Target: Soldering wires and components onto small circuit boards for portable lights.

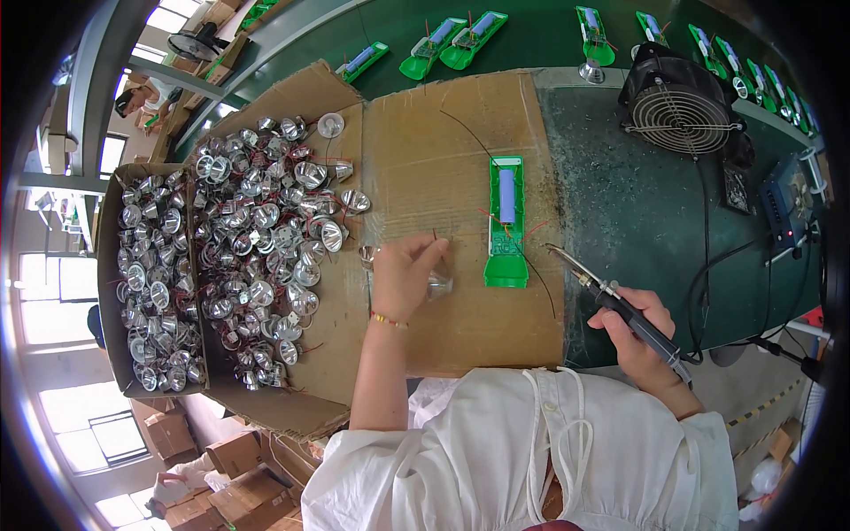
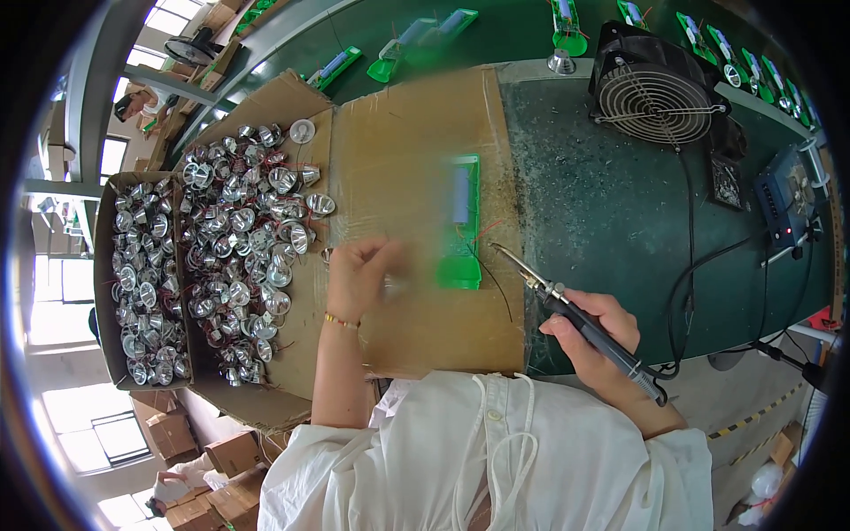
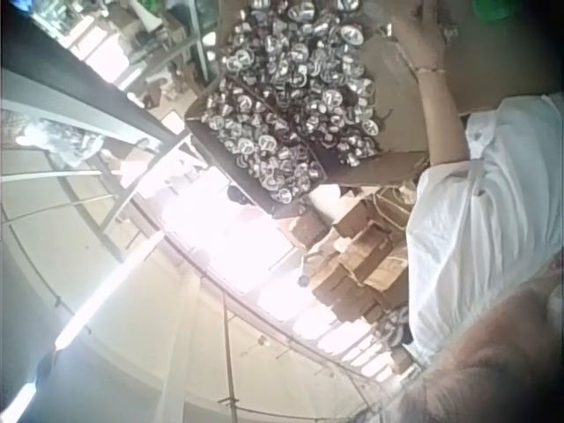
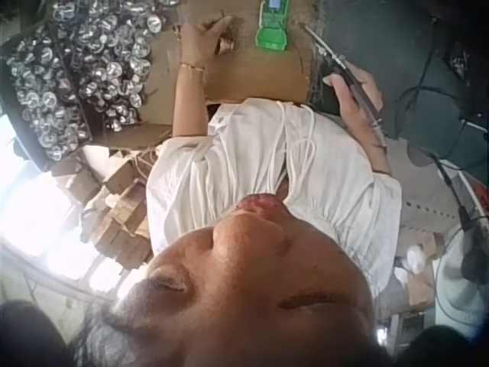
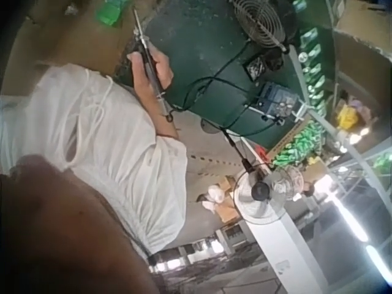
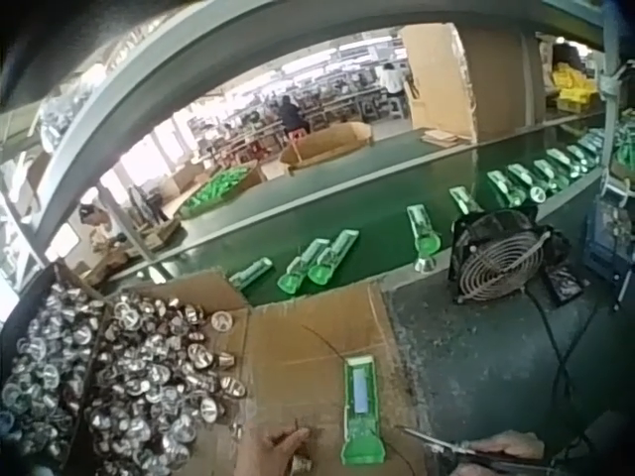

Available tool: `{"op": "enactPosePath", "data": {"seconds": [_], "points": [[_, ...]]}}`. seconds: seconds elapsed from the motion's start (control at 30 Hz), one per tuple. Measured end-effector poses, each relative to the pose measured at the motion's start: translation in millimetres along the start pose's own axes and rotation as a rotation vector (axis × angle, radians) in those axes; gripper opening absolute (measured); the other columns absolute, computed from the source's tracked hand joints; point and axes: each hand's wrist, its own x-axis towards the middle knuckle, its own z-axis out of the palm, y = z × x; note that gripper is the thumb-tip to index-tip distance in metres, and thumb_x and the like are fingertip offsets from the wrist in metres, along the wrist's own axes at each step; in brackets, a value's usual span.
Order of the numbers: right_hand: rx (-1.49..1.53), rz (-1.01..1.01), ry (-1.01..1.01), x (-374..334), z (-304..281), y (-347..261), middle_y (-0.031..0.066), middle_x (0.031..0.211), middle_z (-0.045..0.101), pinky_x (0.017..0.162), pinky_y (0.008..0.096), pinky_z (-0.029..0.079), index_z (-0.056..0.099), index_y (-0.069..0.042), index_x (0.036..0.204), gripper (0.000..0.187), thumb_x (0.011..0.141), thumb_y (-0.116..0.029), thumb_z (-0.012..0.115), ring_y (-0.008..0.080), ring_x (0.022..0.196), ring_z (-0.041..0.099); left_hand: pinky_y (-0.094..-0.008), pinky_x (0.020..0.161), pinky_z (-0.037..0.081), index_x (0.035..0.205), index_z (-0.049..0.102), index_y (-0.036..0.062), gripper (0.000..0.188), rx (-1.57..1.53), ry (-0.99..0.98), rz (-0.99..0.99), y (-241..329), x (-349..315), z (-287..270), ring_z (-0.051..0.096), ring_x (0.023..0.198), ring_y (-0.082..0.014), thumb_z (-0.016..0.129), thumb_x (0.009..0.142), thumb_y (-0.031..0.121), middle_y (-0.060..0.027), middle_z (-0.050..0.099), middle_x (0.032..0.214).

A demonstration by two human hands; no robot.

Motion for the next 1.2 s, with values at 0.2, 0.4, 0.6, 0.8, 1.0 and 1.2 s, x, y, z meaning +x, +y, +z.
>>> {"op": "enactPosePath", "data": {"seconds": [0.2,0.4,0.6,0.8,1.0,1.2], "points": [[-0.229,-0.367,-0.054,22,4,-6,0.0124,0.075,0.063,0.055,0.0292,0.048,0.06,0.004,0.093,0.026,0.072,-0.007,0.071,0.0219,0.062,0.061,-0.0271,0.059,0.043,0.088,0.067,0.0018,0.016,-0.251,-0.049,0.078,16,-34,17,0.057,0.065,-0.0154,0.064,0.082,0.017,-0.0092,0.062,0.073],[-0.15,-0.195,-0.021,23,17,3,0.0141,0.076,0.063,0.055,0.0283,0.048,0.058,0.004,0.088,0.021,0.073,-0.005,0.07,0.0214,0.063,0.06,-0.03,0.058,0.042,0.082,0.068,0.0029,0.015,-0.072,-0.018,0.293,28,-38,32,0.054,0.066,-0.0201,0.064,0.081,0.017,-0.0083,0.056,0.069],[-0.118,-0.122,-0.011,27,23,6,0.0149,0.077,0.062,0.055,0.028,0.047,0.057,0.004,0.085,0.018,0.075,-0.005,0.068,0.0205,0.063,0.06,-0.0299,0.055,0.041,0.078,0.066,0.0011,0.015,-0.098,0.04,0.286,34,-35,41,0.053,0.064,-0.0193,0.066,0.08,0.016,-0.0086,0.055,0.076],[-0.128,-0.094,-0.016,27,25,9,0.0142,0.076,0.062,0.055,0.0273,0.047,0.056,0.004,0.084,0.017,0.076,-0.006,0.067,0.0197,0.063,0.06,-0.0292,0.054,0.04,0.075,0.065,0.0,0.014,-0.081,0.026,0.278,36,-34,42,0.052,0.063,-0.019,0.065,0.079,0.014,-0.0082,0.055,0.076],[-0.135,-0.039,-0.008,25,26,7,0.0132,0.076,0.062,0.057,0.0271,0.047,0.057,0.004,0.086,0.017,0.077,-0.007,0.066,0.018,0.064,0.059,-0.0293,0.053,0.04,0.074,0.064,-0.0001,0.014,-0.101,0.029,0.265,36,-34,43,0.051,0.061,-0.0191,0.064,0.079,0.013,-0.0081,0.055,0.076],[-0.109,0.001,0.044,23,22,7,0.0137,0.076,0.063,0.061,0.0286,0.049,0.056,0.005,0.089,0.017,0.078,-0.005,0.063,0.0185,0.068,0.061,-0.0297,0.053,0.04,0.073,0.064,0.0001,0.014,-0.103,0.043,0.269,34,-33,44,0.051,0.061,-0.0191,0.064,0.079,0.013,-0.008,0.055,0.075]]}}
